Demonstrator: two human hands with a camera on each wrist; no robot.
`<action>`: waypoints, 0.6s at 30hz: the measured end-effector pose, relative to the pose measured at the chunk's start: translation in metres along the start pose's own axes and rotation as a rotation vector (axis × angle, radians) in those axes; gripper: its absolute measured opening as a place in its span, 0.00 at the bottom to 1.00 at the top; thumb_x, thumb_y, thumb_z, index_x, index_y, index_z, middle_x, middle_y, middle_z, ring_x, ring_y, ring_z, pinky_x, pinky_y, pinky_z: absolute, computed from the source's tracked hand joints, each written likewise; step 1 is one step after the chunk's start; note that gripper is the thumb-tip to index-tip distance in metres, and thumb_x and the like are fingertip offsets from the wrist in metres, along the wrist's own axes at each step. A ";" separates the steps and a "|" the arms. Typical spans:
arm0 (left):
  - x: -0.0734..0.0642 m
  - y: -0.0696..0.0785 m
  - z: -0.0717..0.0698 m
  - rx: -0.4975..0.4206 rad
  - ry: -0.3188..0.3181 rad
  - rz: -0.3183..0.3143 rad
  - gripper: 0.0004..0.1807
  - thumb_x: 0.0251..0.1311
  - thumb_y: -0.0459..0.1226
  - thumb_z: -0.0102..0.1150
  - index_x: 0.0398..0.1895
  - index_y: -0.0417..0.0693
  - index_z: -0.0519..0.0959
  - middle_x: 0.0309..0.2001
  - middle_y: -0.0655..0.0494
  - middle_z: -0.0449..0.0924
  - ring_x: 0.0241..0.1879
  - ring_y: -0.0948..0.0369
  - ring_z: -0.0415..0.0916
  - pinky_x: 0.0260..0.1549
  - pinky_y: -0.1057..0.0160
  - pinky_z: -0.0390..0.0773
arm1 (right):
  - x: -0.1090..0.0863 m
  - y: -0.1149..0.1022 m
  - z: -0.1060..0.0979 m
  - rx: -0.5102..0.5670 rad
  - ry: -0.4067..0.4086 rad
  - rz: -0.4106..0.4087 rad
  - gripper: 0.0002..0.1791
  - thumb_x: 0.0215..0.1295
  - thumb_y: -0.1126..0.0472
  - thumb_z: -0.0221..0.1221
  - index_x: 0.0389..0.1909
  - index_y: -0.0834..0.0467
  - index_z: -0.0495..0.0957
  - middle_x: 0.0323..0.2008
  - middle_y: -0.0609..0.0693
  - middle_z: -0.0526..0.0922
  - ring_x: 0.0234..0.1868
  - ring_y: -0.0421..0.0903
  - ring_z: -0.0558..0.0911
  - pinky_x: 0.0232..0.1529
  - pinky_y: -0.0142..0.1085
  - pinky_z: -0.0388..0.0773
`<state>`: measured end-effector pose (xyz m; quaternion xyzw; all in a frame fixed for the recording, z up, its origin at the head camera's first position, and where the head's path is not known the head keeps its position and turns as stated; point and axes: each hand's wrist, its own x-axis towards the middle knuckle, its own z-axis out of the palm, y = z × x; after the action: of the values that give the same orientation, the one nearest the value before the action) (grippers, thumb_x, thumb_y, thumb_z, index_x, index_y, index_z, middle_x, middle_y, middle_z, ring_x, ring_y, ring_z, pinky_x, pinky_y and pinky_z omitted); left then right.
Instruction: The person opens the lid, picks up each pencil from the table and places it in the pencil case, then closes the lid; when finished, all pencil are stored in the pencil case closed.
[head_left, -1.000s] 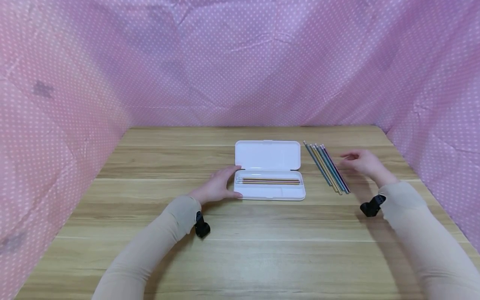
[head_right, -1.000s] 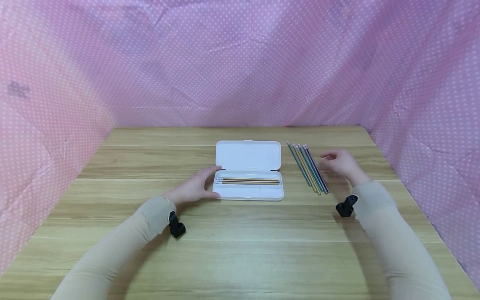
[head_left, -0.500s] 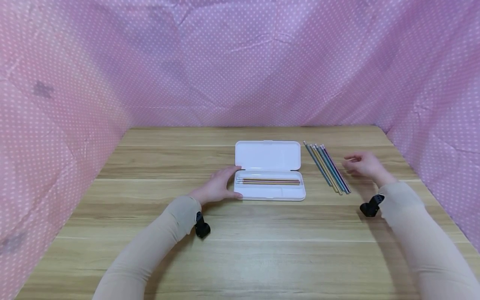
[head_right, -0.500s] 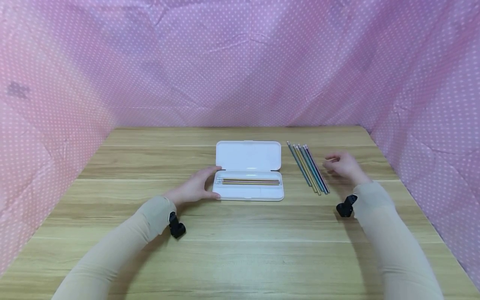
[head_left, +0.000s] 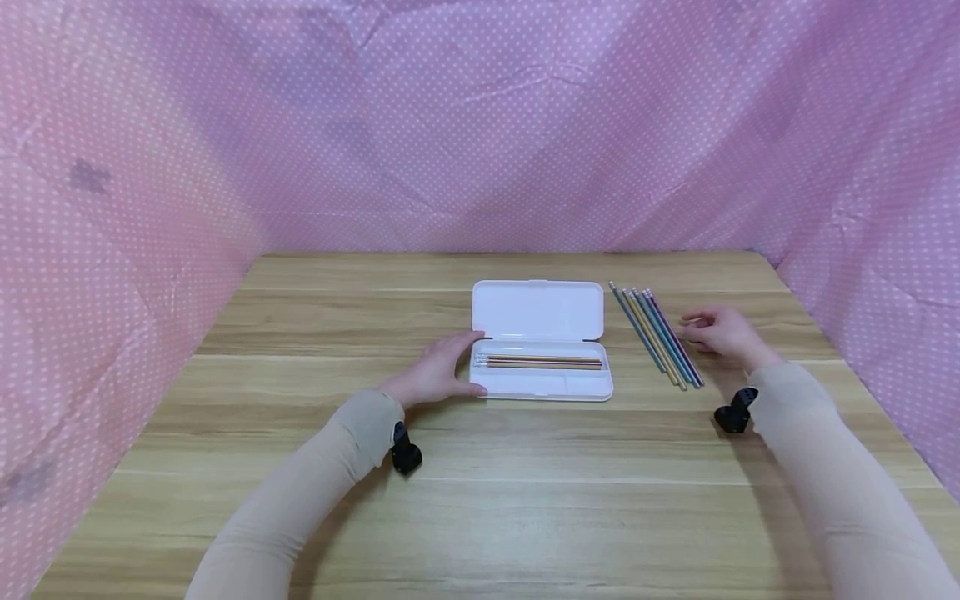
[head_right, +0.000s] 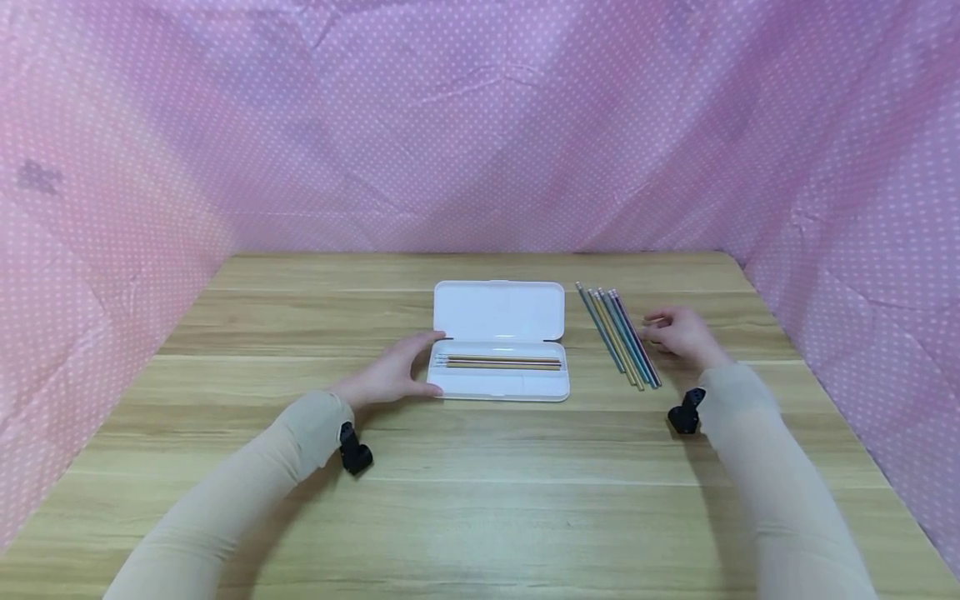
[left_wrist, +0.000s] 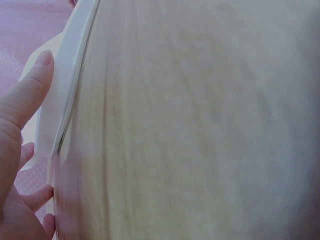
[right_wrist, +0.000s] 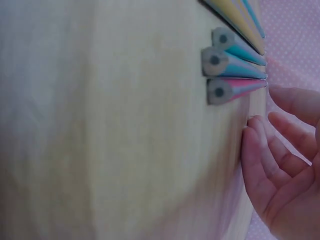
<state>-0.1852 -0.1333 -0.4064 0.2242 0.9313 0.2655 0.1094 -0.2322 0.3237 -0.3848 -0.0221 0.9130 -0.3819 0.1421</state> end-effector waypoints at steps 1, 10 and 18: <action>0.000 0.000 0.000 0.000 0.000 0.002 0.53 0.46 0.54 0.71 0.73 0.53 0.54 0.72 0.51 0.57 0.71 0.49 0.53 0.68 0.40 0.49 | 0.000 0.000 0.000 0.000 0.003 -0.001 0.31 0.67 0.57 0.57 0.61 0.75 0.63 0.51 0.70 0.75 0.31 0.28 0.77 0.34 0.25 0.79; -0.001 0.001 -0.001 -0.009 -0.003 -0.001 0.52 0.46 0.54 0.71 0.72 0.54 0.55 0.72 0.51 0.57 0.71 0.50 0.52 0.68 0.41 0.48 | 0.006 0.003 0.004 -0.041 0.028 -0.027 0.28 0.65 0.58 0.59 0.58 0.75 0.66 0.40 0.60 0.80 0.27 0.31 0.75 0.29 0.27 0.77; -0.001 0.002 -0.001 -0.015 -0.004 -0.008 0.52 0.46 0.54 0.71 0.73 0.54 0.54 0.72 0.51 0.56 0.71 0.49 0.52 0.68 0.40 0.48 | 0.009 0.003 0.003 -0.028 0.004 -0.014 0.27 0.66 0.60 0.58 0.58 0.76 0.66 0.35 0.51 0.79 0.26 0.32 0.74 0.28 0.27 0.76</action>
<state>-0.1838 -0.1331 -0.4046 0.2199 0.9300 0.2717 0.1139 -0.2395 0.3220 -0.3909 -0.0295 0.9183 -0.3703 0.1371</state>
